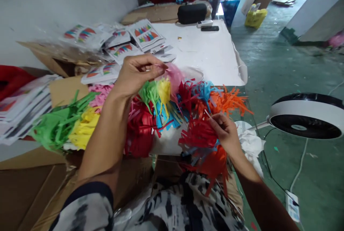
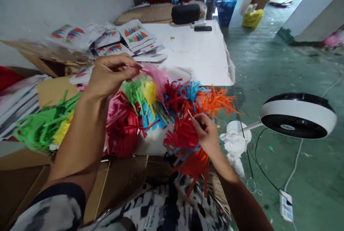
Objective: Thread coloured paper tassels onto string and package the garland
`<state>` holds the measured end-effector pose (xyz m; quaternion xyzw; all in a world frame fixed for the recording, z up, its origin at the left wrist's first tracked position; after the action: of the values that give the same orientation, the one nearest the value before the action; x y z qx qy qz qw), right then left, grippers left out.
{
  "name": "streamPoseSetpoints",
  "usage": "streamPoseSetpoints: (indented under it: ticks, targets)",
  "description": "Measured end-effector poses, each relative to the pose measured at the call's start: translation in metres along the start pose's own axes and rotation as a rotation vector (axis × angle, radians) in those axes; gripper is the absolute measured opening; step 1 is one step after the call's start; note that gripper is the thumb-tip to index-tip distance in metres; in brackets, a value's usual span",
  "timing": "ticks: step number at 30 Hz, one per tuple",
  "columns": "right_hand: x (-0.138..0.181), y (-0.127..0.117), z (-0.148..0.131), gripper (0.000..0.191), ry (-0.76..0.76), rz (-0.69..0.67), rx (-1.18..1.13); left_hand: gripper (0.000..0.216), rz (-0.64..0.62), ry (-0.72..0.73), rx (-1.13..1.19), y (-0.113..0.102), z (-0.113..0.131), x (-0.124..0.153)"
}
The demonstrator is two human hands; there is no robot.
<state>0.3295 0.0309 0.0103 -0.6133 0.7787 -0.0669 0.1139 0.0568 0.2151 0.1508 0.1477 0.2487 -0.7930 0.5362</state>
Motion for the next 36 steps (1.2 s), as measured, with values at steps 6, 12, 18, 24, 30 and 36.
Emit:
streamPoseSetpoints:
  ticks: [6,12,18,24,30,36]
  targets:
    - [-0.003,-0.002,-0.018,0.024,-0.027,0.114,-0.121,0.012,0.037,0.07,-0.089,0.022,0.012,0.008]
    - [-0.001,-0.003,-0.022,0.019,-0.061,0.1,-0.154,0.02,0.287,0.011,-0.007,0.02,0.006,0.022]
    - [0.002,-0.001,-0.031,0.015,-0.168,0.082,-0.167,0.02,0.177,-0.251,0.333,0.056,0.017,0.044]
    - [-0.005,0.014,-0.047,0.014,-0.195,-0.123,-0.239,0.017,0.011,-0.374,0.5,0.122,0.009,0.078]
    - [-0.013,0.022,-0.037,0.033,0.084,-0.192,-0.452,0.019,-0.006,-0.436,0.552,0.122,-0.002,0.087]
    - [-0.014,0.023,-0.04,0.039,0.234,-0.223,-0.58,0.025,-0.012,-0.459,0.582,0.124,-0.018,0.096]
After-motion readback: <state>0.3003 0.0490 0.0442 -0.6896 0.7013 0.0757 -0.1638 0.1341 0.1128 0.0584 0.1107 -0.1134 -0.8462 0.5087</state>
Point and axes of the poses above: each hand's wrist, its own x-axis away from the middle knuckle, its own y-axis out of the palm, z = x × y, the point moved 1 cm from there along -x, towards the middle knuckle, and after that the axes turned 5 degrees about x, right-handed, at the moved point
